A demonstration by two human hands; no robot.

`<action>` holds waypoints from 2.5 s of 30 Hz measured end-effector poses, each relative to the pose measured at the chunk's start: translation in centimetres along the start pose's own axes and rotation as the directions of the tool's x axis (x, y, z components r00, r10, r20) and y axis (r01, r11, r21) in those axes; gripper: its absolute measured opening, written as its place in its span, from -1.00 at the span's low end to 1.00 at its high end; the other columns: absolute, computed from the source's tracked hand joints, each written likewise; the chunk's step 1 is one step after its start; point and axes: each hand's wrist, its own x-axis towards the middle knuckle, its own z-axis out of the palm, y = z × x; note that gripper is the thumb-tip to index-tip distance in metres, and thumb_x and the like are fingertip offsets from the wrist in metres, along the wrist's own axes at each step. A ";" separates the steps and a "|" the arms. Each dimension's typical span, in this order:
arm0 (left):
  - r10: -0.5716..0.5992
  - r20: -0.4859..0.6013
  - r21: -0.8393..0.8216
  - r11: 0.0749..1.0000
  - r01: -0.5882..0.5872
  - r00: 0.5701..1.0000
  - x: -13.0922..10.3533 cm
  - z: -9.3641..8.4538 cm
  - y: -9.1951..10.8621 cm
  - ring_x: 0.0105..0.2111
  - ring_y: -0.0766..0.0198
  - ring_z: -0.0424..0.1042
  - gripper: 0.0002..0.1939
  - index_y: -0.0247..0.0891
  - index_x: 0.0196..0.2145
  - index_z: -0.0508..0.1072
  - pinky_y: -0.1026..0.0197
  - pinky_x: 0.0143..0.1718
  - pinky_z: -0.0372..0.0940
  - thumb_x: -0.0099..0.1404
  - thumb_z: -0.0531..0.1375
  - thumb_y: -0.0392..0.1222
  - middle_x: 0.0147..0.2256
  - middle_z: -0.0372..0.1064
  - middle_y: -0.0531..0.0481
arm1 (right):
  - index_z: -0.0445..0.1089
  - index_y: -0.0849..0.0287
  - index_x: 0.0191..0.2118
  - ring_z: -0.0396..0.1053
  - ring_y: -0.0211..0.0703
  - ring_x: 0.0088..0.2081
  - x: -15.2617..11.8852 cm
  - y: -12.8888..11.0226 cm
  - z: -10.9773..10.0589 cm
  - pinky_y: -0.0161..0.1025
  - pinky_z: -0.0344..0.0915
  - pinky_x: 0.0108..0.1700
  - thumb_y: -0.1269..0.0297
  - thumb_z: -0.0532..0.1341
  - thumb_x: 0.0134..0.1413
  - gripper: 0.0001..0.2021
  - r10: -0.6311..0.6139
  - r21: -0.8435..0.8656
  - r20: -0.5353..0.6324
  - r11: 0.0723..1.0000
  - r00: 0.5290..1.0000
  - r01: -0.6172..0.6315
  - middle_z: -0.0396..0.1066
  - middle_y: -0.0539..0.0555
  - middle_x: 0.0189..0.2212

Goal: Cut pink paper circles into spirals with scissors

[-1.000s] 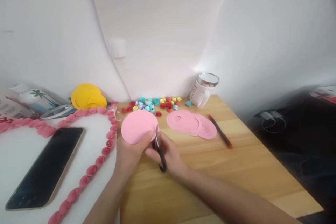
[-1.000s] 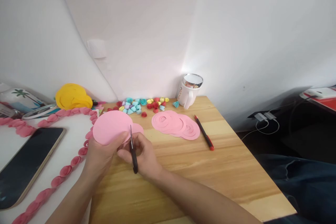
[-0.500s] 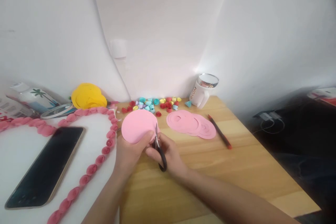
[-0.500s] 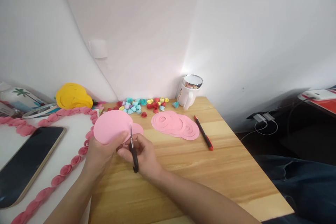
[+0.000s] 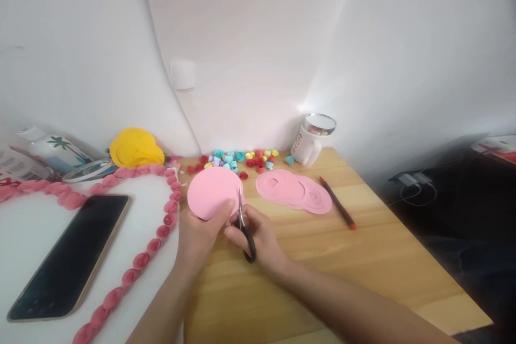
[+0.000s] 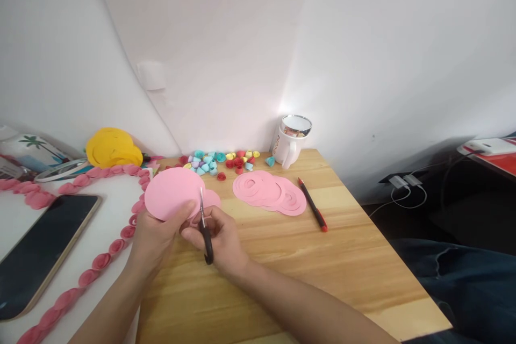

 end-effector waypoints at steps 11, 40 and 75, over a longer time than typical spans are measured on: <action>-0.002 0.041 0.056 0.998 0.000 0.999 0.2 -0.3 0.2 -0.27 0.06 0.45 -0.57 -0.31 -0.30 0.45 0.22 -0.39 0.39 -0.16 0.32 -0.08 -0.30 0.48 -0.08 | 0.17 0.16 -0.33 0.23 -0.28 -0.43 0.0 -0.1 -0.1 -0.30 0.22 -0.33 0.16 0.38 -0.26 -0.59 -0.039 0.090 0.021 0.995 0.999 0.037 0.28 -0.05 -0.48; 0.001 0.103 0.009 1.000 -0.002 0.995 0.3 -0.3 -0.4 -0.40 0.11 0.46 -0.69 -0.35 -0.46 0.48 0.24 -0.44 0.37 -0.07 0.27 -0.02 -0.52 0.48 -0.05 | 0.23 0.19 -0.45 0.13 -0.36 -0.56 0.0 -0.6 0.1 -0.35 0.13 -0.50 0.08 0.32 -0.22 -0.67 0.002 0.001 -0.015 1.000 1.000 -0.002 0.23 -0.07 -0.59; -0.010 0.208 0.032 0.999 0.004 0.978 0.7 -1.1 -0.4 -0.63 0.32 0.27 -0.75 -0.29 -0.62 0.40 0.34 -0.66 0.14 -0.08 0.29 -0.04 -0.67 0.32 0.07 | 0.22 0.17 -0.40 0.13 -0.35 -0.57 0.0 -0.1 -0.1 -0.37 0.12 -0.50 0.10 0.32 -0.21 -0.67 -0.016 0.013 0.001 1.000 1.000 0.016 0.23 -0.08 -0.60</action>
